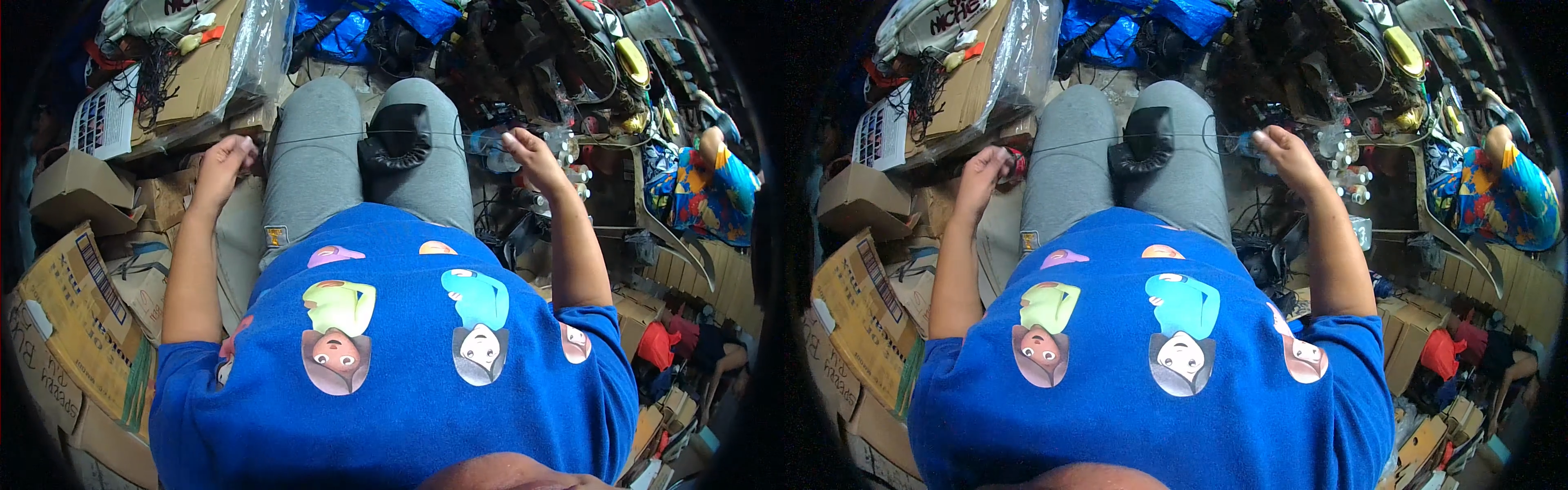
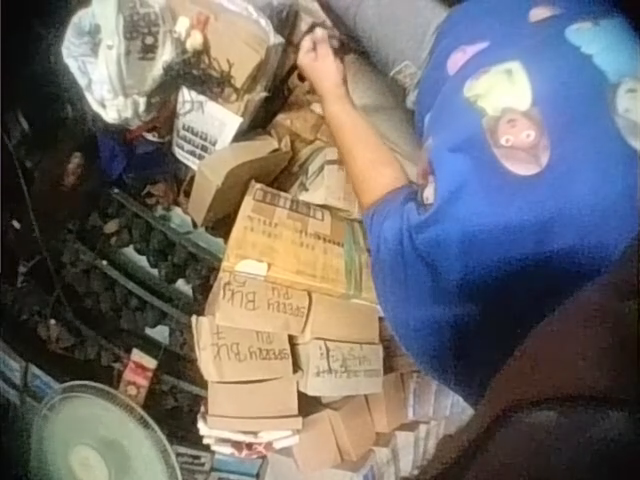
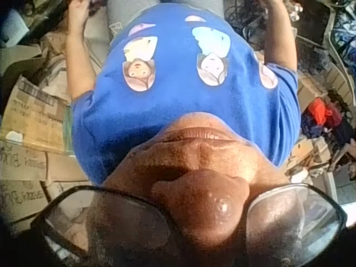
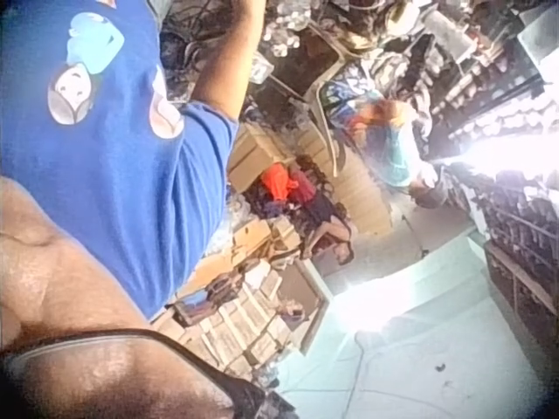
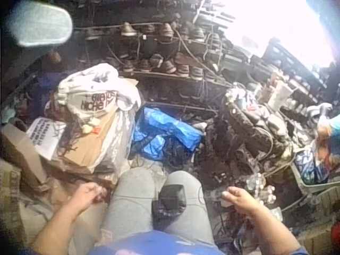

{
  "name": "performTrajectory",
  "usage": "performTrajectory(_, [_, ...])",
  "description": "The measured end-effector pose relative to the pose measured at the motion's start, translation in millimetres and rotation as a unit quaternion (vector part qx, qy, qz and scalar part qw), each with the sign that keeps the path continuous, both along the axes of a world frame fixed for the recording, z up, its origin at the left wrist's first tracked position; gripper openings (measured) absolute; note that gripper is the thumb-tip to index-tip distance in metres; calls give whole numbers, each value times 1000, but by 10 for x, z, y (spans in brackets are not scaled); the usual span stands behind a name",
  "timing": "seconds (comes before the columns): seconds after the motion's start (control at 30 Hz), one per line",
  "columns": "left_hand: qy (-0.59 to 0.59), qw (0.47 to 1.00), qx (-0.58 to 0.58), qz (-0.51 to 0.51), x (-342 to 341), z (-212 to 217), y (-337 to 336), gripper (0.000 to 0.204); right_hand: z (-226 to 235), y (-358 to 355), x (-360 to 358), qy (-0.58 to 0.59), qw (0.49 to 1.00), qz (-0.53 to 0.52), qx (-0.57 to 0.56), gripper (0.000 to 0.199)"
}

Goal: Stitching a black circular shoe component using a needle and thread.

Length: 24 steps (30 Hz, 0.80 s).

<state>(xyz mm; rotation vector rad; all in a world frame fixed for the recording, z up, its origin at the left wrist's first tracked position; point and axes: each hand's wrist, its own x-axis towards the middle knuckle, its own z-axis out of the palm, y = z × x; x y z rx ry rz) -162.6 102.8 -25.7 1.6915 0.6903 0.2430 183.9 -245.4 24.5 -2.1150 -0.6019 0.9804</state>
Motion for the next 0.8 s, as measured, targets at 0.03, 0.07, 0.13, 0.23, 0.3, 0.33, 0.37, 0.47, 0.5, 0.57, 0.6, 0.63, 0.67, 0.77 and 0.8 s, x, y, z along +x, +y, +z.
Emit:
performTrajectory(0.03, [-3,997,-33,66,26,14,2,19,23,-2,27,0,1000,1,-1,22])
performTrajectory(0.07, [-5,989,-68,130,117,115,-52,20,67,-15,57,-26,1000,-9,0,20])
performTrajectory(0.13, [-23,996,58,67,422,314,-216,22,64,-61,156,-143,989,34,-5,26])
performTrajectory(0.23, [-85,962,220,-140,947,599,-588,29,264,307,-35,-119,980,131,90,21])
performTrajectory(0.3, [-159,938,220,-214,1305,424,-763,28,323,585,-182,-114,969,183,122,13])
performTrajectory(0.33, [-130,946,177,-238,1469,385,-829,26,369,710,-241,-216,941,241,93,12])
performTrajectory(0.37, [-100,951,133,-260,1592,344,-862,25,399,821,-286,-314,899,297,63,11])
performTrajectory(0.47, [-47,935,102,-335,1833,308,-848,24,327,876,-284,-358,876,310,91,9])
performTrajectory(0.5, [-48,935,101,-336,1858,313,-832,24,313,881,-272,-331,886,311,95,9])
performTrajectory(0.57, [-17,924,1,-381,1897,340,-791,24,316,878,-240,-327,884,318,104,9])
performTrajectory(0.6, [-16,924,0,-381,1913,342,-781,24,320,880,-226,-323,882,325,114,10])
performTrajectory(0.63, [-3,924,-27,-380,1927,341,-774,23,324,886,-220,-322,882,325,113,10])
performTrajectory(0.67, [11,924,-53,-379,1937,344,-769,23,340,895,-216,-327,874,342,110,10])
performTrajectory(0.77, [-10,923,-70,-378,1958,316,-779,21,385,930,-237,-328,865,366,100,11])
performTrajectory(0.8, [-10,923,-71,-378,1958,321,-785,21,389,933,-249,-324,865,372,93,11])
